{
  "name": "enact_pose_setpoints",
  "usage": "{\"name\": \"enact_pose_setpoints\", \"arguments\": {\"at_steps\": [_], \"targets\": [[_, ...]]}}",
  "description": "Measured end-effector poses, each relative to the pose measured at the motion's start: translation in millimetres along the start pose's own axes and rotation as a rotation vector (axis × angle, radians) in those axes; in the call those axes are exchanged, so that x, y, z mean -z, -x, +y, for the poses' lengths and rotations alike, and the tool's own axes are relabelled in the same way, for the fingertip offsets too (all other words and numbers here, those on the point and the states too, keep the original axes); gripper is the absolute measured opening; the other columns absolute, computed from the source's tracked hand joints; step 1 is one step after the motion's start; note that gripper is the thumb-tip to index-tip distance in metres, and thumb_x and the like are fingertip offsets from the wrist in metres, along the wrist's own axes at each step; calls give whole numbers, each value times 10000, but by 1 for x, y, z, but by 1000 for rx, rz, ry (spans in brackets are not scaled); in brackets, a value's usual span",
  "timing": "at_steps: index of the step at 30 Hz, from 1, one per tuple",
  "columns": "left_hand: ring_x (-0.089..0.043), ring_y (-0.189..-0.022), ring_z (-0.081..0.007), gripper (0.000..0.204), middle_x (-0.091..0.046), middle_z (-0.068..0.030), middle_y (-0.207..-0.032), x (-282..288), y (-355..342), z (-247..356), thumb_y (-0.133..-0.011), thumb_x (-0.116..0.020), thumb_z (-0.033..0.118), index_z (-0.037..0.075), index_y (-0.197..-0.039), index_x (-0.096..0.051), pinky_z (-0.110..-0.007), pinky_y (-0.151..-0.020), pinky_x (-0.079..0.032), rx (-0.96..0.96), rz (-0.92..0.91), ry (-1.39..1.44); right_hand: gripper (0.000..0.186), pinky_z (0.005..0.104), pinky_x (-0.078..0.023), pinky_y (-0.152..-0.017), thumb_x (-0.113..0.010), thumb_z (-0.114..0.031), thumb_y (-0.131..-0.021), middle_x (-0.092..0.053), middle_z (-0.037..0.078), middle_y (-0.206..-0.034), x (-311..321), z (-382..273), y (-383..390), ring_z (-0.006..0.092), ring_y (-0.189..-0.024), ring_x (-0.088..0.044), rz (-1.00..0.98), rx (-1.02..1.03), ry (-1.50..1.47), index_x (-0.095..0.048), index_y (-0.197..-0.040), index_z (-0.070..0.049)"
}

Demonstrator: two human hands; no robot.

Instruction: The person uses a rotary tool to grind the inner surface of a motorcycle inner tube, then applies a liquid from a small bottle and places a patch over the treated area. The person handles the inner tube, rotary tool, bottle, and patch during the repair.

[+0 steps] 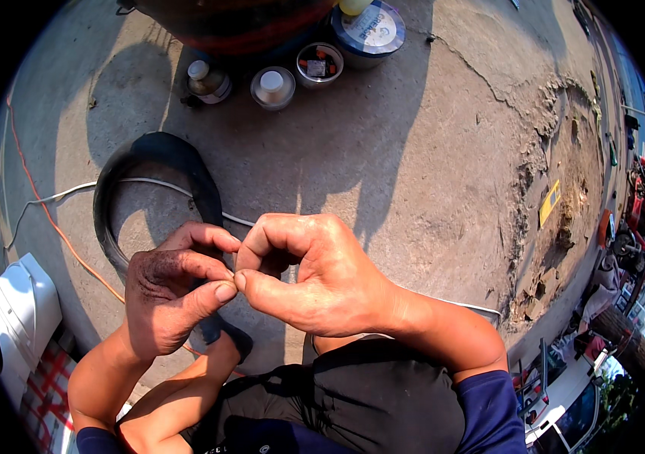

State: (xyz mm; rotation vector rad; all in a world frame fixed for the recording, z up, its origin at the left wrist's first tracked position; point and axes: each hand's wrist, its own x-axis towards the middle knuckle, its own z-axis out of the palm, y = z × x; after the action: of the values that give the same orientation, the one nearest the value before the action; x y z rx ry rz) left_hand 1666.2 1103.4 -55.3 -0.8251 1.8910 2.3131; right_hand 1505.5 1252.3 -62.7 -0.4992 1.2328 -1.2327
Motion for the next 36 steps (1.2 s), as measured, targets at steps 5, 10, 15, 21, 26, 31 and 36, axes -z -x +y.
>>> {"name": "enact_pose_setpoints", "arguments": {"at_steps": [5,10,15,21,26,31,36], "targets": [[-618,-1007,-177,66,-641,-122,-1099,2,-2,-2,-844,-742,56,24,-901,-738,-313,-891,-490,30,-45,72,75,235,-434,-642,-676,-38,-889,-628,44,-891,3,3,0,68,-775,-551,-12,-39,-16,-624,-858,6],[-599,-1006,-159,84,-610,-119,-1126,1,-1,-5,-878,-698,31,1,-955,-714,-315,-894,-488,100,-55,231,86,220,-430,-610,-675,-57,-896,-632,24,-843,4,4,-3,49,-733,-549,-4,-53,-31,-627,-863,6],[-581,-1035,-145,73,-586,-129,-1157,3,-2,-9,-887,-676,15,1,-956,-694,-307,-921,-475,84,-81,238,91,211,-435,-566,-668,-69,-906,-624,4,-774,5,4,-6,39,-667,-557,1,-56,-40,-623,-874,4],[-587,-1039,-145,49,-587,-132,-1159,-1,-5,-5,-885,-678,25,0,-927,-674,-309,-927,-477,85,-46,265,91,221,-473,-587,-650,-73,-922,-628,22,-790,8,4,-8,66,-688,-604,-40,-108,-20,-618,-917,11],[-591,-1003,-139,35,-583,-118,-1117,0,-5,-5,-882,-675,12,-1,-912,-661,-297,-908,-481,63,8,253,137,246,-505,-675,-658,-63,-915,-636,69,-892,7,8,-9,102,-767,-618,-37,-64,-130,-624,-1005,35],[-587,-959,-143,50,-578,-92,-1028,0,-7,-4,-859,-689,-13,-4,-906,-676,-280,-873,-483,-41,79,165,171,236,-501,-654,-724,-76,-861,-652,51,-859,0,15,-11,98,-734,-614,52,240,42,-658,-990,15],[-569,-951,-149,55,-571,-99,-1052,0,-5,-5,-865,-669,-23,2,-914,-676,-293,-855,-467,-64,97,122,151,234,-503,-660,-739,-68,-859,-665,40,-841,-4,19,-11,85,-744,-616,106,249,17,-666,-960,17]]}}
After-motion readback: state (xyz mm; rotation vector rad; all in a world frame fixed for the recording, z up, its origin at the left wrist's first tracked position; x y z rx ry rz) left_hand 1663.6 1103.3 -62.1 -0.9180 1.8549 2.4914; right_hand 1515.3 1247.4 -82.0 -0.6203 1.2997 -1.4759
